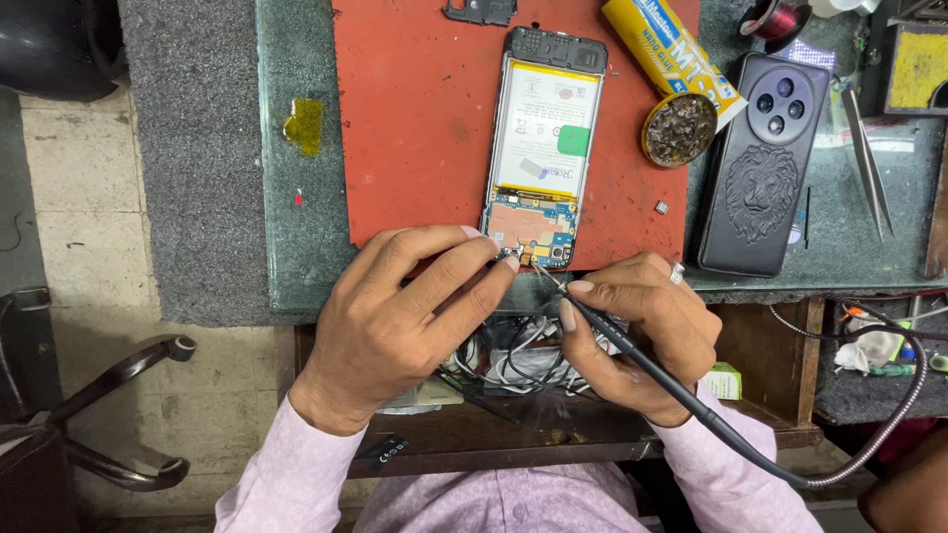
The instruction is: The person uses a soldering iron and flux to work on the motherboard of a disassembled smartphone. They repeatedly apply flux and solder to specific points on the circuit board while handling the phone's back cover and battery.
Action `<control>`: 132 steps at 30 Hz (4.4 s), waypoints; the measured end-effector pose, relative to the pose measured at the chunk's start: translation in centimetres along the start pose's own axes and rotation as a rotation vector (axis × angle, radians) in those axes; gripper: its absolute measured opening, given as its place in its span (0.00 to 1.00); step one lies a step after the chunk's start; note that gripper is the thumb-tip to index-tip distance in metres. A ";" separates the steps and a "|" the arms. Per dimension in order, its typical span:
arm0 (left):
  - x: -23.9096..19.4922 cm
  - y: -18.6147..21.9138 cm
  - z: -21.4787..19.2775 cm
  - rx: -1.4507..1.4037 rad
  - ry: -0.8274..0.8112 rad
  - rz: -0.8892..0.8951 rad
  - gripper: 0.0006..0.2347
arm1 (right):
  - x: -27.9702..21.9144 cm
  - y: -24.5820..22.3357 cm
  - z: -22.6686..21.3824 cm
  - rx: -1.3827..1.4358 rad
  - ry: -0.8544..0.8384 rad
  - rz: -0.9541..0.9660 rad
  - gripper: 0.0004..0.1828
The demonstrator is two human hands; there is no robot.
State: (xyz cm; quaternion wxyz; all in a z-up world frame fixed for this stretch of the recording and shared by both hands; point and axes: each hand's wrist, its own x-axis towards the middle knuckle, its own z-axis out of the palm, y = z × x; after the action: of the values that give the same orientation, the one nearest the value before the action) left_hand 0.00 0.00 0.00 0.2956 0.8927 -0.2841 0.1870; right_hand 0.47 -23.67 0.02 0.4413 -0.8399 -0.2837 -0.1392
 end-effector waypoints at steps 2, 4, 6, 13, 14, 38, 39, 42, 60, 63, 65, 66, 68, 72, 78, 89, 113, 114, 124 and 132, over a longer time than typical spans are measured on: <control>0.1 0.0 0.0 0.001 0.004 0.003 0.08 | 0.1 -0.1 0.1 0.001 0.009 -0.004 0.14; 0.2 0.0 -0.1 -0.003 0.010 0.005 0.08 | 0.1 -0.1 0.1 0.001 0.015 -0.005 0.14; 0.2 -0.1 -0.2 -0.010 0.017 0.005 0.08 | 0.0 -0.1 0.1 0.001 0.018 -0.005 0.14; 0.2 -0.2 -0.4 0.023 0.009 0.043 0.10 | -0.3 0.0 -0.2 -0.001 0.037 0.015 0.14; 0.3 -0.1 -0.4 0.032 0.006 0.048 0.10 | -0.3 0.1 -0.2 0.000 0.042 0.014 0.14; 0.4 0.3 -0.5 0.054 -0.010 0.034 0.11 | -0.3 0.1 0.1 -0.004 0.054 0.014 0.14; 0.3 0.3 -0.5 0.046 -0.009 0.031 0.11 | -0.3 0.1 0.1 -0.007 0.053 0.015 0.14; 0.2 0.3 -0.5 0.032 0.001 0.013 0.12 | -0.3 0.0 0.0 -0.010 0.050 0.014 0.14; -0.3 0.4 -0.3 -0.014 0.043 0.002 0.12 | -0.2 -0.4 0.2 0.005 0.003 -0.029 0.13; -0.4 0.4 -0.3 -0.009 0.040 0.009 0.13 | -0.4 -0.3 0.3 0.004 0.014 -0.023 0.13; -0.5 0.4 -0.3 -0.009 0.037 0.014 0.14 | -0.6 -0.3 0.3 -0.016 0.043 0.000 0.13; -0.5 0.4 -0.4 -0.008 0.036 0.017 0.14 | -0.7 -0.4 0.3 -0.025 0.058 0.012 0.13; -0.4 0.4 -0.4 0.002 0.038 0.013 0.15 | -0.8 -0.5 0.4 -0.019 0.092 0.056 0.13; -0.2 0.8 -0.2 -0.006 0.127 -0.040 0.14 | -0.5 -0.6 0.3 -0.104 0.117 0.045 0.13; 0.0 1.0 0.2 0.093 0.148 -0.104 0.19 | 0.3 -0.6 0.6 -0.229 0.173 0.022 0.19; -0.2 1.9 1.0 0.069 0.165 -0.046 0.17 | 0.6 -0.7 0.4 -0.266 0.158 -0.011 0.20; 7.1 -0.8 -0.9 -0.051 0.203 -0.233 0.10 | 0.9 -0.6 -0.6 -0.197 0.191 0.054 0.11; 7.7 -1.0 -0.7 -0.060 0.201 -0.225 0.09 | 0.9 -0.6 -0.6 -0.197 0.190 0.049 0.11; 12.6 -3.9 0.8 -0.039 0.162 -0.110 0.08 | 0.7 -0.2 -0.8 -0.171 0.194 0.050 0.15; 17.4 -11.0 0.3 0.366 0.100 0.193 0.15 | 0.5 0.3 -0.7 -0.153 0.204 0.030 0.15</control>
State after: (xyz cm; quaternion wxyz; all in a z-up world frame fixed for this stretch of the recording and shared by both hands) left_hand 20.23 0.19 3.90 0.1231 0.8898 -0.3146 0.3069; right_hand 1.04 -24.21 0.50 0.4043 -0.8568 -0.2135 -0.2384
